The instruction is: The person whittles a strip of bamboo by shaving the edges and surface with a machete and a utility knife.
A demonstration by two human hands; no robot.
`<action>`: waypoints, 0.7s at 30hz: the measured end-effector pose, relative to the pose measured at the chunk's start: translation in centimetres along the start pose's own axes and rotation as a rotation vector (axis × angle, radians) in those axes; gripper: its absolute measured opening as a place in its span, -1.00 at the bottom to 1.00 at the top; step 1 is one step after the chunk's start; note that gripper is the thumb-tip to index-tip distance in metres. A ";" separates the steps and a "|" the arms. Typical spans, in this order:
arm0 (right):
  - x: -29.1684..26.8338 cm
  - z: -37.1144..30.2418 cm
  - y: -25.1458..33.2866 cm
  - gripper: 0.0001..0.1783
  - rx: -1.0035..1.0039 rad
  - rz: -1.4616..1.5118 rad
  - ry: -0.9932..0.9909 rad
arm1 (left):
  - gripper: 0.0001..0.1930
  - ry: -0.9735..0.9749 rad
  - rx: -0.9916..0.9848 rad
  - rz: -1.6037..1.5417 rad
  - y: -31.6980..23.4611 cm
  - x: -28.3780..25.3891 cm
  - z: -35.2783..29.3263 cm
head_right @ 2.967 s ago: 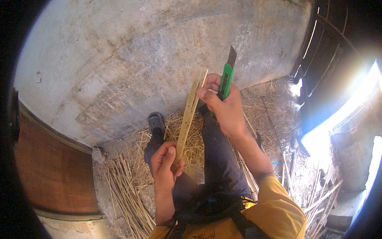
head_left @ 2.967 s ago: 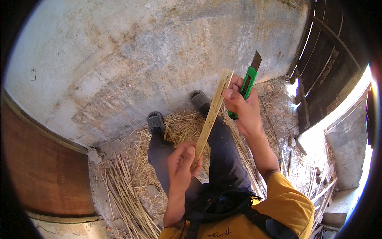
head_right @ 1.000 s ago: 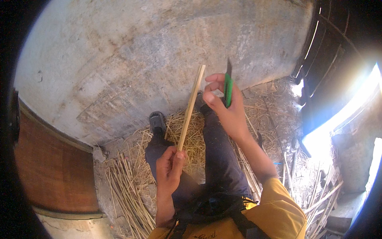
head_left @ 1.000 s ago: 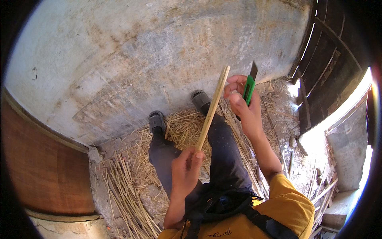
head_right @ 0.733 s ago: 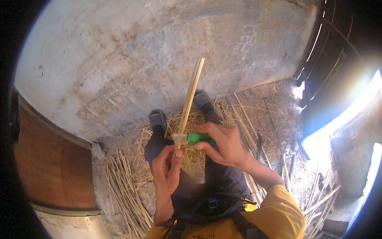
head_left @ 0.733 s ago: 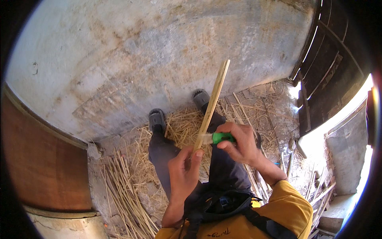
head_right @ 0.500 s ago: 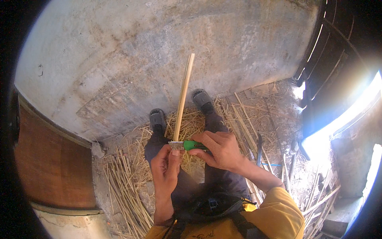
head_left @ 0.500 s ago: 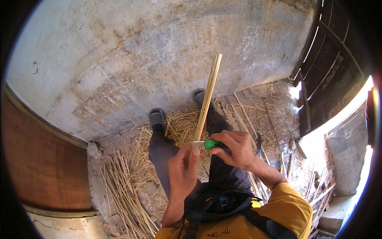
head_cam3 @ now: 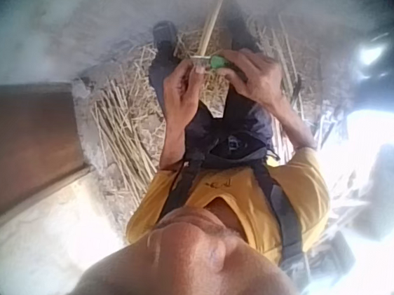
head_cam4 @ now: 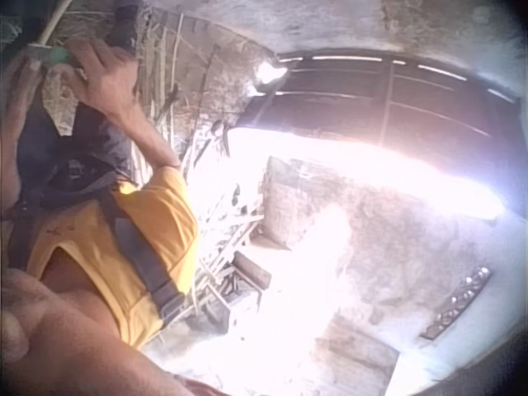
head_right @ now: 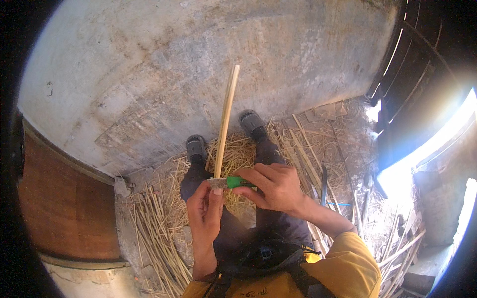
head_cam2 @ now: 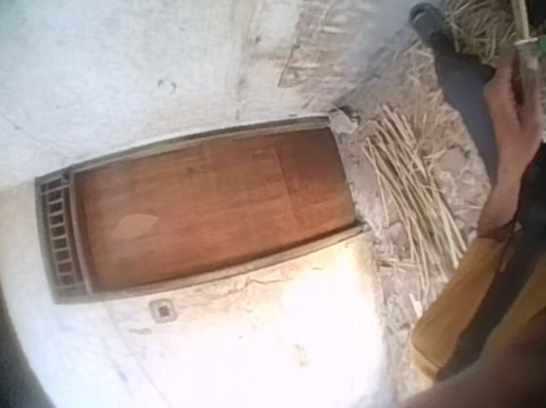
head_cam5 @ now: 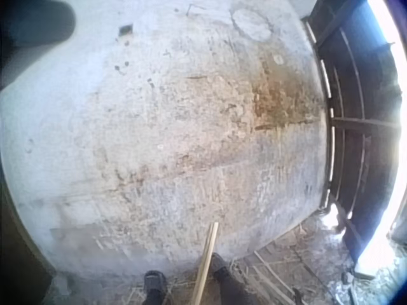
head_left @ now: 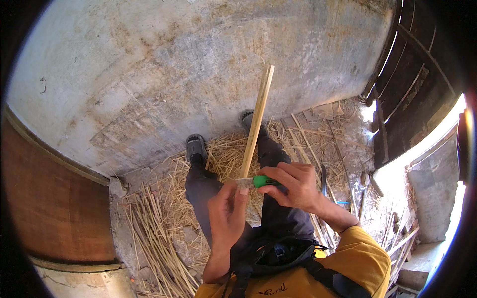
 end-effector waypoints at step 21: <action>0.3 0.0 -0.7 -0.62 -0.013 -0.095 -0.028 | -0.79 -0.056 -0.043 -0.027 0.9 -0.1 -0.8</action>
Point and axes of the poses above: each hand's wrist, its own z-axis towards the middle knuckle, its own x-axis out of the palm, y = z × x, the point moved 5 cm from there along z, towards the middle knuckle, and after that the axes turned 8 degrees about -z, right-handed, at the moved point
